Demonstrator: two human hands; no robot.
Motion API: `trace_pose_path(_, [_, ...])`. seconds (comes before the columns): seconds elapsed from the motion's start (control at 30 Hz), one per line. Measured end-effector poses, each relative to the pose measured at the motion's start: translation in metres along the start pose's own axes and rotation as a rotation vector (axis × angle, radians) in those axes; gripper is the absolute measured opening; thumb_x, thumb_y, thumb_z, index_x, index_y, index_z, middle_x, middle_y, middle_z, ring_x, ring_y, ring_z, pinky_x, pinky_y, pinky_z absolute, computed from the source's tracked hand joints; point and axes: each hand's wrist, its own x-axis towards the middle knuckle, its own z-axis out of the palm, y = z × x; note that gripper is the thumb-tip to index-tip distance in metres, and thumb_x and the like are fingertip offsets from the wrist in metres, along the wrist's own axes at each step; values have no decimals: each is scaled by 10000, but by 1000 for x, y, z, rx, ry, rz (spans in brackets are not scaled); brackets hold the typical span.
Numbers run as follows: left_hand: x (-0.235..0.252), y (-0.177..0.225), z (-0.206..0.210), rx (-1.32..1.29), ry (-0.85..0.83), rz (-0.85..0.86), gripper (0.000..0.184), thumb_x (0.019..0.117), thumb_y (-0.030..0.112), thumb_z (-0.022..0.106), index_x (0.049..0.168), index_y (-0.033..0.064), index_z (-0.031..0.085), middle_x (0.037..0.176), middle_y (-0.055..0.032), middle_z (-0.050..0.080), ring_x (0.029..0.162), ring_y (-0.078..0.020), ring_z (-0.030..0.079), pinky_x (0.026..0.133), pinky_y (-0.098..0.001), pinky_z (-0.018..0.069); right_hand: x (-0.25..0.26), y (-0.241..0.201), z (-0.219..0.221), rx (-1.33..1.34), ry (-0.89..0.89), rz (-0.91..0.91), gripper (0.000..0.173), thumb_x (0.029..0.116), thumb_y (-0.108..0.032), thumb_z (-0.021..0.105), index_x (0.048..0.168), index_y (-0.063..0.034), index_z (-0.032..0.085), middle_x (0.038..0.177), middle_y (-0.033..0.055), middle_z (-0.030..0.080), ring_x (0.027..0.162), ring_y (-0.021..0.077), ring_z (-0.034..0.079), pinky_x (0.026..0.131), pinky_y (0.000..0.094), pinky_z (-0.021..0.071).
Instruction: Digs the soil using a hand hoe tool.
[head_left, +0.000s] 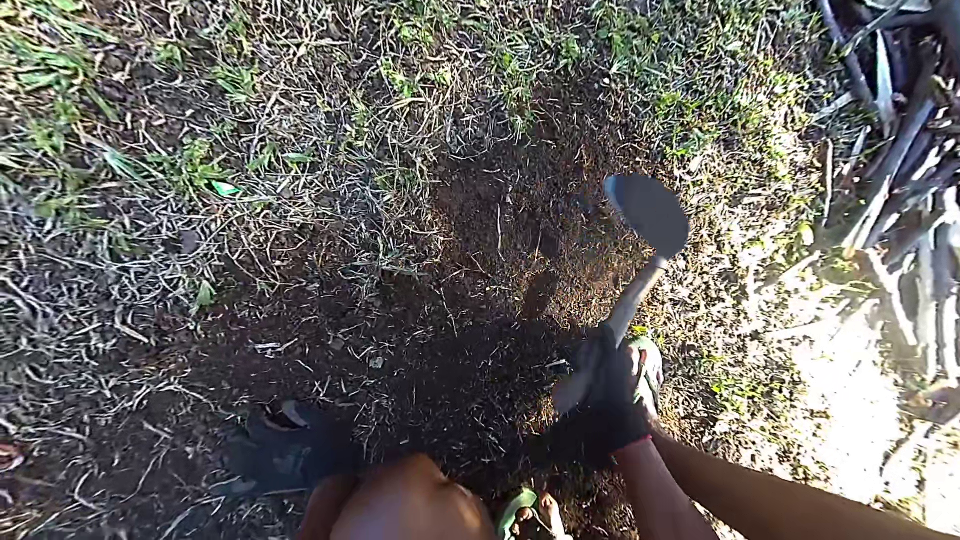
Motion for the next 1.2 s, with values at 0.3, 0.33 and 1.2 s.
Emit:
trace_pose_path(0.3, [8,-15,24,-24,71,-12,643,1048,559,308,1568,197,414,1622,-167,380,1526,-372,307,1214,-657,143,-44,33,1,-290,-212,222,400,1055,-314,557,1259,23,487,640,56,598,508,160,609,494,324,566])
trace_pose_path(0.33, [8,-14,24,-55,70,-15,640,1049,552,328,1573,194,408,1623,-179,372,1528,-384,296,1215,-663,137,-43,27,1,-283,-191,176,405,1056,-317,561,1254,30,492,638,62,598,503,166,609,491,332,571])
trace_pose_path(1.2, [7,-7,27,-16,94,-38,696,1016,621,250,1544,216,456,1594,-169,428,1514,-388,330,1202,-700,108,-36,27,156,-251,-427,112,315,1081,-229,501,1242,38,456,660,61,586,516,159,608,505,327,577])
